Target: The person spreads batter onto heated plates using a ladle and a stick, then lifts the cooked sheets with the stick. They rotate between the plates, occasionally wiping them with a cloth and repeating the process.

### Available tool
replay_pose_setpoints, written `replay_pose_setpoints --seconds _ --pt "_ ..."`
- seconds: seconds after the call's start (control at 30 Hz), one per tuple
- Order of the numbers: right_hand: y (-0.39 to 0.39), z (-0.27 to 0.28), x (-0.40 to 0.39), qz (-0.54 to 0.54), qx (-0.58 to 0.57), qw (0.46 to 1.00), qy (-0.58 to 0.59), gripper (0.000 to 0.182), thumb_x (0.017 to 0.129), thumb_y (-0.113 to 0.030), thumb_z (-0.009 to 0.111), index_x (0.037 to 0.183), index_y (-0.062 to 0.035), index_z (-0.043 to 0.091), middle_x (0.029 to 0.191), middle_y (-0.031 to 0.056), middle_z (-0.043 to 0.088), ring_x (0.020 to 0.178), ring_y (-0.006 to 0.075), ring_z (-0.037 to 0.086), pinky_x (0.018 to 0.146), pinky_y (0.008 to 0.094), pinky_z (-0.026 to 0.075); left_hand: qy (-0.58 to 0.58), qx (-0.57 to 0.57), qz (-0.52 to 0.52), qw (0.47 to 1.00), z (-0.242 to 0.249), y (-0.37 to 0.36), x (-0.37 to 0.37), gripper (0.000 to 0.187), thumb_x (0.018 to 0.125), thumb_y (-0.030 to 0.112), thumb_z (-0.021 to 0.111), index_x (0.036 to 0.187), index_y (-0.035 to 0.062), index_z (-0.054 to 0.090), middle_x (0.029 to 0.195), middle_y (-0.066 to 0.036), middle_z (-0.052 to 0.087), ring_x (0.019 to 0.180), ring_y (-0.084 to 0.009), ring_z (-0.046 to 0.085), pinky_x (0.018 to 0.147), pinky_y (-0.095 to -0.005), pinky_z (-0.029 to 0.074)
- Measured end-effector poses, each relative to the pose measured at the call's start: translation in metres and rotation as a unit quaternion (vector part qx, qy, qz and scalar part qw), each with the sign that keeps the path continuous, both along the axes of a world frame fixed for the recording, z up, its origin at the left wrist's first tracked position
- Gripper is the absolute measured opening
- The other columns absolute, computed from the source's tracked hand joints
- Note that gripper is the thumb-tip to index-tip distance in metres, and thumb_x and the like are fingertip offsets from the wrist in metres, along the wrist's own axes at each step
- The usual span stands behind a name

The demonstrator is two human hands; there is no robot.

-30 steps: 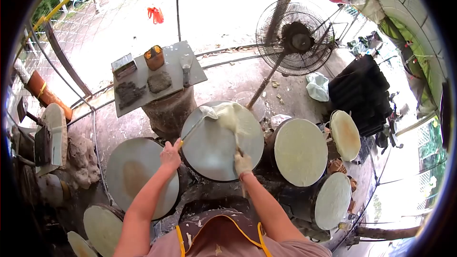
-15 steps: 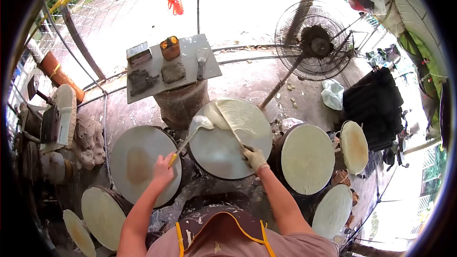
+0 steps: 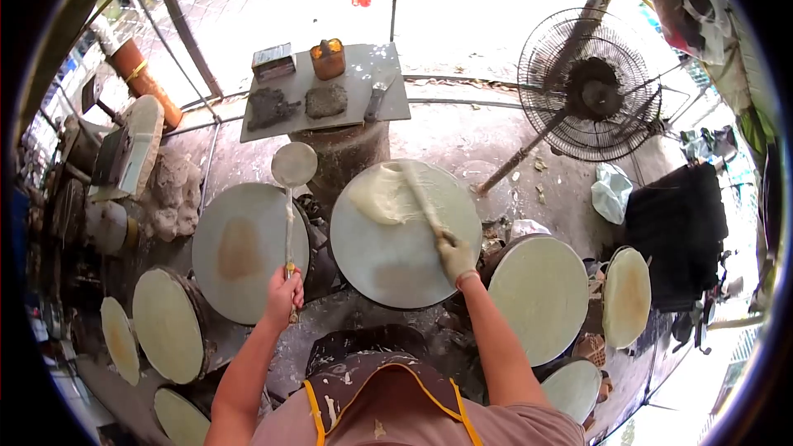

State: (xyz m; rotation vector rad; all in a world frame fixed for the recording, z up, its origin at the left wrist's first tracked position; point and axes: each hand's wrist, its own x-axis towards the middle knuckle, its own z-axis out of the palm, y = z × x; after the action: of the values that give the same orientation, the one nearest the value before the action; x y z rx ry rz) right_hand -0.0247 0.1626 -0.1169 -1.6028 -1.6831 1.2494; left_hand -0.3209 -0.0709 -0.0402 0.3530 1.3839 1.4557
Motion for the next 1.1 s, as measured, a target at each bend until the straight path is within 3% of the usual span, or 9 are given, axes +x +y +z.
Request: replay_pose_setpoints --seconds 0.1,0.2,0.27,0.33,0.47,0.57,0.73,0.87,1.1 --pt "0.003 0.006 -0.012 0.130 -0.284 0.949 0.037 0.032 0.086 -0.027 0.061 0.103 -0.0003 0.066 0.062 0.0018 0.057 0.054 0.0134 0.051 0.053 0.0248 0.044 -0.005 -0.018 0.023 1.000 -0.003 -0.004 0.019 0.014 0.087 0.008 0.049 0.098 0.0036 0.042 0.062 -0.001 0.041 0.042 -0.0072 0.037 0.039 -0.0224 0.035" --pt "0.005 0.021 0.032 0.149 -0.302 0.935 0.112 0.026 0.084 -0.024 0.061 0.106 -0.0127 0.068 0.062 -0.0030 0.054 0.047 0.0058 0.042 0.042 0.0210 0.032 0.028 -0.053 0.039 0.997 -0.015 -0.021 0.026 0.015 0.086 0.007 0.050 0.097 0.0037 0.042 0.062 -0.001 0.042 0.043 -0.0073 0.038 0.038 -0.0225 0.034" --pt "0.025 0.010 0.031 0.027 -0.189 0.962 0.198 0.028 0.086 -0.015 0.056 0.103 0.0058 0.063 0.071 -0.0043 0.057 0.056 0.0049 0.045 0.049 0.0195 0.037 0.047 -0.082 0.054 0.994 -0.021 -0.035 0.033 0.015 0.086 0.008 0.050 0.097 0.0035 0.042 0.061 -0.001 0.041 0.042 -0.0073 0.038 0.038 -0.0225 0.034" --pt "0.058 -0.024 0.017 0.026 -0.158 0.969 0.187 0.028 0.085 -0.018 0.056 0.104 0.0022 0.064 0.070 -0.0029 0.057 0.052 0.0067 0.044 0.048 0.0221 0.039 0.097 -0.101 0.063 0.988 -0.029 -0.040 0.043 0.012 0.087 0.009 0.050 0.095 0.0041 0.043 0.060 -0.002 0.043 0.041 -0.0069 0.039 0.036 -0.0233 0.033" --pt "0.047 -0.040 0.014 0.353 -0.260 0.899 0.008 0.023 0.083 -0.019 0.058 0.102 -0.0068 0.064 0.063 -0.0004 0.053 0.044 0.0100 0.040 0.040 0.0237 0.032 0.296 -0.173 0.024 0.939 -0.043 -0.049 0.063 0.016 0.085 0.013 0.053 0.097 0.0044 0.046 0.063 -0.009 0.052 0.049 -0.0209 0.051 0.044 -0.0338 0.040" --pt "0.034 0.010 0.075 0.284 -0.407 0.868 0.028 0.025 0.083 -0.026 0.057 0.100 -0.0105 0.066 0.060 -0.0025 0.051 0.041 0.0082 0.038 0.038 0.0248 0.028 0.456 -0.230 -0.038 0.859 -0.042 -0.055 0.094 0.027 0.081 0.016 0.055 0.103 0.0032 0.046 0.079 -0.021 0.058 0.072 -0.0431 0.055 0.062 -0.0489 0.044" --pt "0.072 0.012 0.055 0.033 -0.256 0.953 0.160 0.030 0.081 -0.027 0.062 0.105 -0.0104 0.066 0.062 -0.0029 0.052 0.041 0.0054 0.036 0.038 0.0227 0.027 0.596 -0.229 -0.134 0.758 -0.066 -0.119 0.134 0.020 0.078 0.011 0.053 0.096 0.0034 0.047 0.080 -0.022 0.056 0.075 -0.0435 0.055 0.065 -0.0521 0.043" --pt "0.045 0.018 0.005 0.305 -0.359 0.882 -0.030 0.029 0.081 -0.030 0.062 0.103 -0.0132 0.067 0.063 -0.0035 0.052 0.050 0.0078 0.043 0.043 0.0236 0.035 0.600 -0.230 -0.138 0.754 -0.054 -0.138 0.156 0.021 0.078 0.012 0.053 0.096 0.0044 0.046 0.080 -0.021 0.056 0.073 -0.0431 0.057 0.063 -0.0523 0.044" --pt "0.056 -0.003 0.060 0.145 -0.288 0.942 0.088 0.026 0.081 -0.021 0.061 0.105 -0.0134 0.066 0.062 -0.0032 0.051 0.045 0.0072 0.040 0.039 0.0236 0.031 0.574 -0.261 -0.161 0.759 -0.057 -0.144 0.181 0.041 0.077 0.011 0.054 0.115 0.0019 0.043 0.087 -0.026 0.058 0.076 -0.0442 0.057 0.064 -0.0506 0.046"
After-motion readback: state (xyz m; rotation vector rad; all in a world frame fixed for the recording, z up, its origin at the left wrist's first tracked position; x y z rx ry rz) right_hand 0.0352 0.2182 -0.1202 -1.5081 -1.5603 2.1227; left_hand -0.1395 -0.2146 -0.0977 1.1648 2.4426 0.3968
